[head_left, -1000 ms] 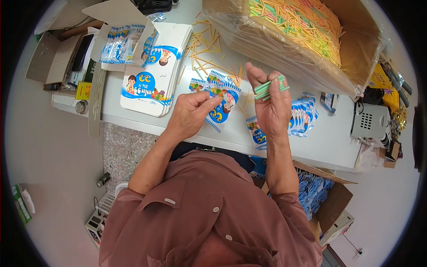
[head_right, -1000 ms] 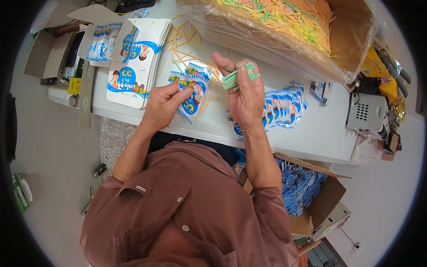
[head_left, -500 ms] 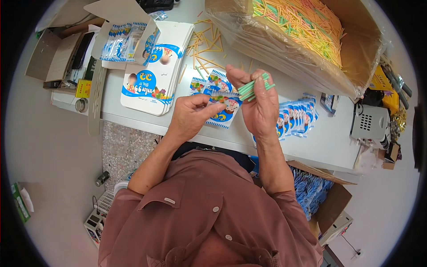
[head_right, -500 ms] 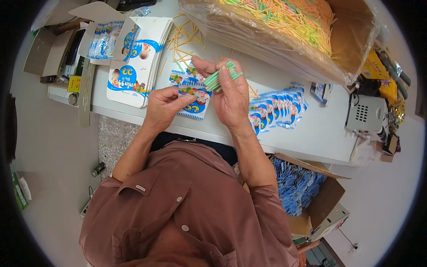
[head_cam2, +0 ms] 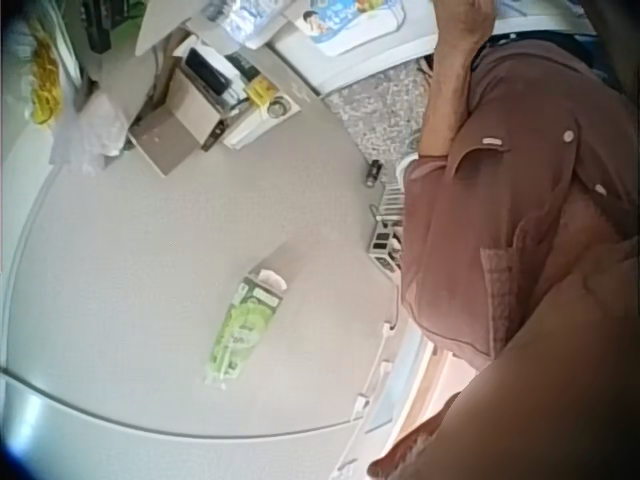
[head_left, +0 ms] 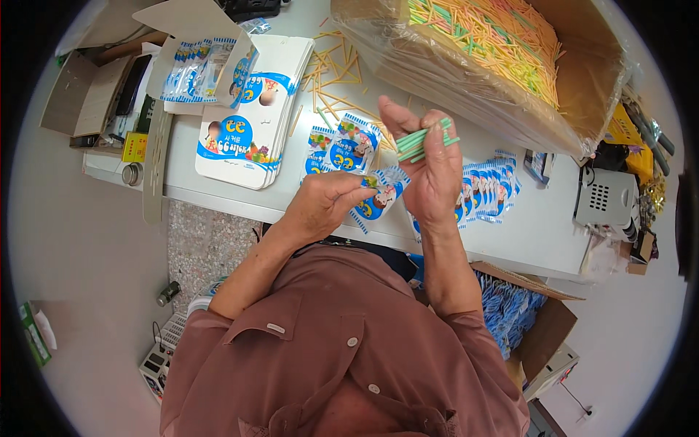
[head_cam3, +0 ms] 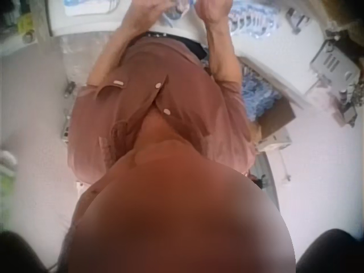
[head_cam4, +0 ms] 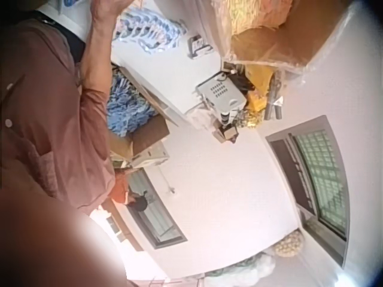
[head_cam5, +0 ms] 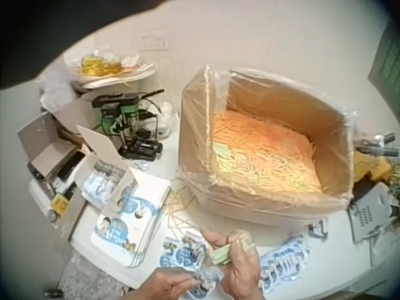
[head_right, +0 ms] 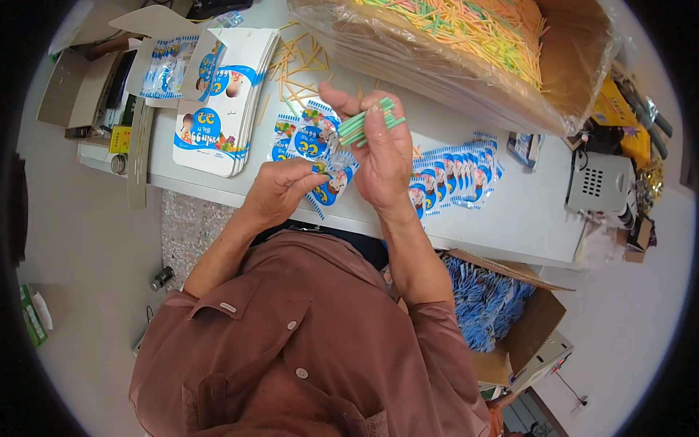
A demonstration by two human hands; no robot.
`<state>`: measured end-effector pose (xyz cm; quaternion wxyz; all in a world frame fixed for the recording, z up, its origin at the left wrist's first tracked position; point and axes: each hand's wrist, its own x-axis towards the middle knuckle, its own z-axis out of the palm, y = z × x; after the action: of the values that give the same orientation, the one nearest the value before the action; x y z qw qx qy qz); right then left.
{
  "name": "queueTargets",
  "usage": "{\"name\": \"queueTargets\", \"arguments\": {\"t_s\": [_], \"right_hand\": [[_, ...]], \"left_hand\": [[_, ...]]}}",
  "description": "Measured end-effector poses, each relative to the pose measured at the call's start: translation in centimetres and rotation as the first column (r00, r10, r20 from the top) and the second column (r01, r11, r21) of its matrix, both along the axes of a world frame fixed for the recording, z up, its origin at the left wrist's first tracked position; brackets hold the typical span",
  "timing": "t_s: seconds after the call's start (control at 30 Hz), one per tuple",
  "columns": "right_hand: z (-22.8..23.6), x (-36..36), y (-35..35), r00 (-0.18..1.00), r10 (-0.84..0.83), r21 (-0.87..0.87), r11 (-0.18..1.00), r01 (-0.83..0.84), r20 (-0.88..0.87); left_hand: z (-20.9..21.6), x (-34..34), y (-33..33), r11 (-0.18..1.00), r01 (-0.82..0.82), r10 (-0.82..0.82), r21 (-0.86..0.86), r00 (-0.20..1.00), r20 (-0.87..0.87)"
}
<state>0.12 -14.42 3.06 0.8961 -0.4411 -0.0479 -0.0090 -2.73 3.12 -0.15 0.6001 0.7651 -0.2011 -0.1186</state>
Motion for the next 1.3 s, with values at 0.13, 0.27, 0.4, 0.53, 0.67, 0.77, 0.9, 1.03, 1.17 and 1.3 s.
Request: {"name": "queueTargets", "arguments": {"t_s": [0.13, 0.27, 0.4, 0.53, 0.67, 0.77, 0.9, 1.03, 1.17, 1.3], "right_hand": [[-0.2, -0.5, 0.5, 0.999, 0.024, -0.112, 0.993, -0.022, 0.021], [-1.1, -0.8, 0.4, 0.997, 0.059, -0.145, 0.988, -0.05, 0.059], [-1.9, -1.1, 0.1, 0.995, 0.097, -0.17, 0.981, -0.092, 0.022], [-2.4, -1.6, -0.4, 0.975, 0.218, -0.076, 0.972, -0.221, -0.055], [-2.5, -2.0, -0.3, 0.975, 0.207, -0.122, 0.969, -0.216, -0.08], [-2.6, -2.2, -0.3, 0.974, 0.196, -0.089, 0.974, -0.207, -0.113], [-2.5, -1.8, -0.6, 0.969, 0.209, -0.021, 0.977, -0.213, -0.132], [-2.8, -1.6, -0.6, 0.944, 0.249, -0.197, 0.936, -0.292, -0.218], [-3.3, -1.8, -0.3, 0.935, 0.224, -0.043, 0.969, -0.245, -0.275], [-3.8, -1.3, -0.6, 0.941, 0.228, 0.109, 0.972, -0.206, -0.249]], "left_hand": [[0.1, -0.2, -0.3, 0.998, -0.034, 0.033, -0.044, 0.999, -0.028], [0.2, -0.2, -0.3, 0.988, -0.082, 0.061, -0.129, 0.986, -0.157], [-0.5, -0.3, -0.1, 0.992, -0.081, 0.065, -0.092, 0.984, -0.163], [-0.5, -0.5, -0.3, 0.981, -0.148, 0.118, -0.123, 0.968, -0.22], [-0.8, -0.8, -0.3, 0.978, -0.174, 0.147, -0.115, 0.966, -0.215], [-0.8, -0.8, -0.4, 0.975, -0.184, 0.144, -0.121, 0.949, -0.28], [-0.8, -0.7, -0.3, 0.979, -0.174, 0.132, -0.108, 0.94, -0.314], [-1.4, -0.7, -0.3, 0.979, -0.176, 0.134, -0.102, 0.935, -0.329], [-0.8, -0.4, -0.7, 0.967, -0.201, 0.141, -0.155, 0.933, -0.331], [-1.7, -0.3, -0.5, 0.971, -0.194, 0.142, -0.137, 0.937, -0.32]]}}
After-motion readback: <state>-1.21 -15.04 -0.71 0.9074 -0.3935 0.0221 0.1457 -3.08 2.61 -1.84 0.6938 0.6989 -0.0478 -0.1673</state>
